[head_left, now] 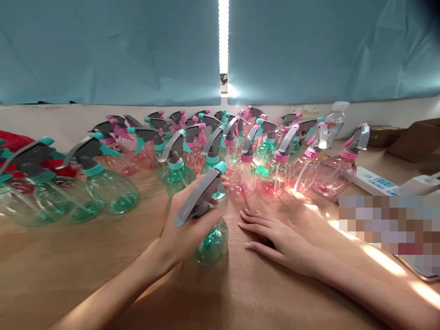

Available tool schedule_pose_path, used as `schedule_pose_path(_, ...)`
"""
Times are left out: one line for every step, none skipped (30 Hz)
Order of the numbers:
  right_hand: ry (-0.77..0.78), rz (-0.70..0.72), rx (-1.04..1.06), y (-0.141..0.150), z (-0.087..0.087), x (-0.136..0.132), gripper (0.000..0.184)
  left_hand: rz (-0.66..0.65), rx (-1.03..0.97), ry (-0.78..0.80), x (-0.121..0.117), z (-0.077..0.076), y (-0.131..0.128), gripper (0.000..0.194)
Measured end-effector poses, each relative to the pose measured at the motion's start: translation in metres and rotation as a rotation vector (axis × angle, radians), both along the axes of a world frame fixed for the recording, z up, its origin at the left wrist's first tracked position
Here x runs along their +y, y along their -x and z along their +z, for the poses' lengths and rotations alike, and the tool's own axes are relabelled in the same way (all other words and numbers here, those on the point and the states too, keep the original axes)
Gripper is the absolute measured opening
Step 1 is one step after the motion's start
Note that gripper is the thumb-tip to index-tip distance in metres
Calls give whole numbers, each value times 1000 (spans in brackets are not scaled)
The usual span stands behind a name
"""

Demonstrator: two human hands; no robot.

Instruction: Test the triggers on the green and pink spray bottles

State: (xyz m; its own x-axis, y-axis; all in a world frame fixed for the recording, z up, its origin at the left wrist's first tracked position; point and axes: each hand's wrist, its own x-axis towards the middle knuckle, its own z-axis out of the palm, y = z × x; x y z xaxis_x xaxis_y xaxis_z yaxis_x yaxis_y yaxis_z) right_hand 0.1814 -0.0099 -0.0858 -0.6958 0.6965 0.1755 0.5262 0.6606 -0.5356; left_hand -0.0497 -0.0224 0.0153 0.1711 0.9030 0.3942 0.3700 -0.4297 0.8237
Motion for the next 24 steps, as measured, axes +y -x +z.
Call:
schedule_pose_path(3,-2,2,0,0,0,48,-7,2,-1,0,0,0,32)
schedule_pose_path(5,-2,3,0,0,0,49,-10,5,-5,0,1,1,29)
schedule_pose_path(7,-1,0,0,0,0,49,-7,12,-7,0,1,1,27)
schedule_pose_path(9,2,-5,0,0,0,49,0,20,-4,0,1,2,25)
schedule_pose_path(10,5,-11,0,0,0,49,6,30,4,0,2,2,23)
schedule_pose_path(11,7,-14,0,0,0,49,12,38,12,0,2,2,21)
schedule_pose_path(11,7,-15,0,0,0,49,13,44,16,0,2,2,19)
schedule_pose_path(10,6,-15,0,0,0,49,10,48,15,0,2,2,18)
schedule_pose_path(7,5,-13,0,0,0,49,5,51,11,0,2,2,16)
schedule_pose_path(5,5,-12,-1,0,0,49,2,53,7,0,2,1,15)
schedule_pose_path(1,6,-12,-1,-1,0,49,0,56,3,0,2,2,14)
schedule_pose_path(-1,9,-14,-1,-1,1,49,-1,59,2,0,2,2,13)
schedule_pose_path(-2,12,-15,-1,-1,1,49,-2,62,1,0,2,2,13)
schedule_pose_path(-3,14,-14,-1,-1,1,49,-1,64,-2,0,3,2,12)
schedule_pose_path(-3,14,-11,-1,-1,1,49,-1,66,-8,0,3,3,12)
schedule_pose_path(-3,12,-7,-1,-1,1,49,1,67,-12,0,3,3,11)
schedule_pose_path(-3,10,0,-1,-1,1,49,5,66,-11,0,3,3,11)
schedule_pose_path(-3,6,7,-1,-2,1,48,10,64,-5,1,2,4,11)
schedule_pose_path(-2,4,14,-1,-2,1,48,14,61,4,1,2,4,13)
schedule_pose_path(-1,3,17,-1,-2,1,48,20,57,14,1,1,4,16)
schedule_pose_path(-1,2,15,-1,-2,1,48,28,56,22,1,0,4,21)
schedule_pose_path(-3,1,12,-1,-3,1,48,37,57,25,2,-1,3,26)
schedule_pose_path(-4,2,8,-1,-3,1,49,46,59,25,2,-1,3,31)
schedule_pose_path(-6,3,7,-1,-3,1,49,55,60,20,2,-2,2,35)
